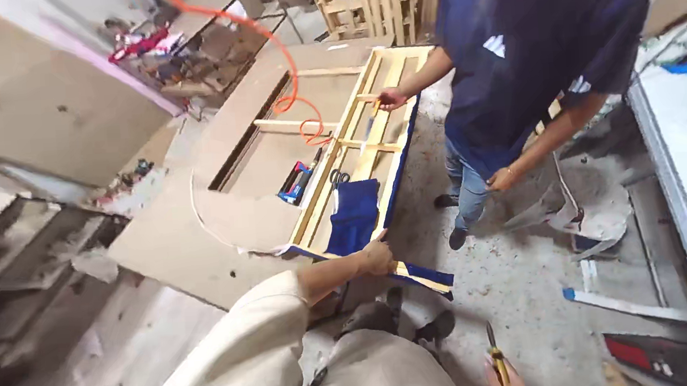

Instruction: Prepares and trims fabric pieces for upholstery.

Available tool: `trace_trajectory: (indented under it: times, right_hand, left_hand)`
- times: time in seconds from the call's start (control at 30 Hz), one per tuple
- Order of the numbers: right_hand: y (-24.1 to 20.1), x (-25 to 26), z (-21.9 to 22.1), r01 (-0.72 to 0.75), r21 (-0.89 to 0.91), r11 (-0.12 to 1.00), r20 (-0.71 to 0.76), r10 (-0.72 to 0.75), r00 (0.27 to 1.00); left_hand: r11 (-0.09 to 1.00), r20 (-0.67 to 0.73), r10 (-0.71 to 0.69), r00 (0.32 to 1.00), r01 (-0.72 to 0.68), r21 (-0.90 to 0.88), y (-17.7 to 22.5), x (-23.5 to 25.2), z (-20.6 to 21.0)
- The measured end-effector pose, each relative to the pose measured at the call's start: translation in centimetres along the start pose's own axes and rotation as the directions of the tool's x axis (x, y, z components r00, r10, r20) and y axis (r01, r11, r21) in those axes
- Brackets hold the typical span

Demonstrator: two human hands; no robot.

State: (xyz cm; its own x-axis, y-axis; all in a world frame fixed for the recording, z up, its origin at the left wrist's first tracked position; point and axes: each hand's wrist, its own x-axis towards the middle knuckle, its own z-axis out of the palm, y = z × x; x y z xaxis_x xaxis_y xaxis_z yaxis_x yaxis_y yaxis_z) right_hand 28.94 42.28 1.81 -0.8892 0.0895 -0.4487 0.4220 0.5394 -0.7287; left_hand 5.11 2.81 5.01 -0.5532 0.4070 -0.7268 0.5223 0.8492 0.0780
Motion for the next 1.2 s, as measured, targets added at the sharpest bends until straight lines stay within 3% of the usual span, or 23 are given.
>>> trace_trajectory:
  times: [0.07,0.1,0.13,0.17,0.23,0.27,0.3,0.37,0.43,0.5,0.53,0.6,0.67,0.73,0.8,0.87,0.97,1.0,1.03,1.07,1.13,1.2]
  right_hand:
    - [-5.8,2.3,0.2,0.163,-0.042,0.986,-0.028,-0.165,0.986]
    - [-9.0,3.4,1.1,0.237,-0.067,0.969,-0.026,-0.239,0.971]
    - [-12.3,4.3,2.2,0.286,-0.092,0.954,0.015,-0.286,0.958]
    - [-15.7,5.2,3.8,0.328,-0.128,0.936,0.066,-0.322,0.945]
    - [-22.4,5.9,8.0,0.400,-0.217,0.891,0.189,-0.363,0.912]
    - [-25.7,5.7,10.5,0.458,-0.257,0.851,0.274,-0.390,0.879]
    - [-28.8,5.4,13.3,0.543,-0.263,0.798,0.362,-0.440,0.822]
    - [-32.6,4.0,17.9,0.722,-0.178,0.669,0.551,-0.540,0.636]
    - [-34.7,3.6,21.5,0.833,-0.077,0.548,0.676,-0.586,0.447]
    - [-36.1,4.9,23.9,0.821,0.004,0.571,0.747,-0.547,0.377]
    - [-36.3,6.0,24.8,0.776,0.005,0.630,0.742,-0.523,0.419]
    - [-36.5,9.4,26.6,0.677,-0.115,0.727,0.625,-0.477,0.618]
    - [-36.9,14.6,28.0,0.614,-0.327,0.718,0.420,-0.472,0.776]
    - [-38.3,19.8,28.9,0.626,-0.499,0.599,0.358,-0.516,0.778]
    - [-39.2,23.0,30.2,0.709,-0.567,0.420,0.499,-0.509,0.701]
    - [-38.9,24.7,31.8,0.779,-0.548,0.305,0.604,-0.500,0.621]
    - [-39.8,24.3,32.4,0.760,-0.558,0.334,0.605,-0.463,0.648]
    - [-39.9,23.5,31.9,0.755,-0.539,0.373,0.585,-0.479,0.654]
    - [-39.7,22.6,31.4,0.760,-0.508,0.406,0.560,-0.514,0.650]
    - [-39.1,21.6,30.6,0.766,-0.477,0.431,0.537,-0.547,0.642]
    - [-37.9,19.8,29.3,0.796,-0.425,0.432,0.505,-0.617,0.604]
    - [-36.9,18.4,28.2,0.844,-0.374,0.384,0.497,-0.685,0.532]
  left_hand:
    - [0.955,-0.226,-0.050,0.973,-0.020,-0.297,2.2,-3.4,1.6]
    - [0.846,-0.283,-0.113,0.952,-0.057,-0.530,3.6,-5.4,2.2]
    - [0.636,-0.295,-0.176,0.939,-0.121,-0.762,5.1,-7.4,2.9]
    - [0.324,-0.274,-0.199,0.941,-0.200,-0.925,6.4,-9.2,3.6]
    - [-0.286,-0.249,-0.210,0.945,-0.304,-0.909,8.0,-12.1,5.3]
    - [-0.458,-0.241,-0.251,0.938,-0.334,-0.823,7.8,-13.7,5.6]
    - [-0.536,-0.207,-0.333,0.920,-0.366,-0.761,6.5,-15.3,5.5]
    - [-0.609,-0.031,-0.560,0.828,-0.437,-0.662,2.9,-17.7,6.1]
    - [-0.635,0.146,-0.685,0.713,-0.487,-0.599,-2.4,-19.4,9.1]
    - [-0.595,0.265,-0.739,0.619,-0.415,-0.689,-7.7,-21.5,13.5]
    - [-0.568,0.330,-0.763,0.556,-0.332,-0.753,-9.7,-22.4,16.2]
    - [-0.527,0.437,-0.795,0.422,-0.120,-0.842,-12.8,-23.9,21.8]
    - [-0.508,0.479,-0.805,0.350,0.010,-0.861,-14.8,-24.8,26.2]
    - [-0.464,0.484,-0.818,0.310,0.139,-0.875,-16.8,-24.8,28.6]
    - [-0.419,0.463,-0.844,0.270,0.206,-0.884,-17.6,-24.3,30.1]
    - [-0.336,0.380,-0.905,0.190,0.229,-0.914,-18.4,-23.8,30.6]
    - [-0.101,0.119,-0.991,0.054,0.260,-0.960,-18.8,-24.0,28.3]
    - [-0.024,0.040,-0.997,0.068,0.219,-0.976,-18.5,-23.9,26.4]
    - [0.037,-0.016,-0.989,0.146,0.146,-0.989,-18.1,-23.6,24.0]
    - [0.062,-0.045,-0.962,0.268,0.054,-0.997,-17.4,-22.8,21.4]
    - [0.006,-0.074,-0.856,0.511,-0.134,-0.991,-16.5,-19.8,16.0]
    - [-0.086,-0.058,-0.753,0.655,-0.186,-0.979,-16.4,-16.1,11.9]
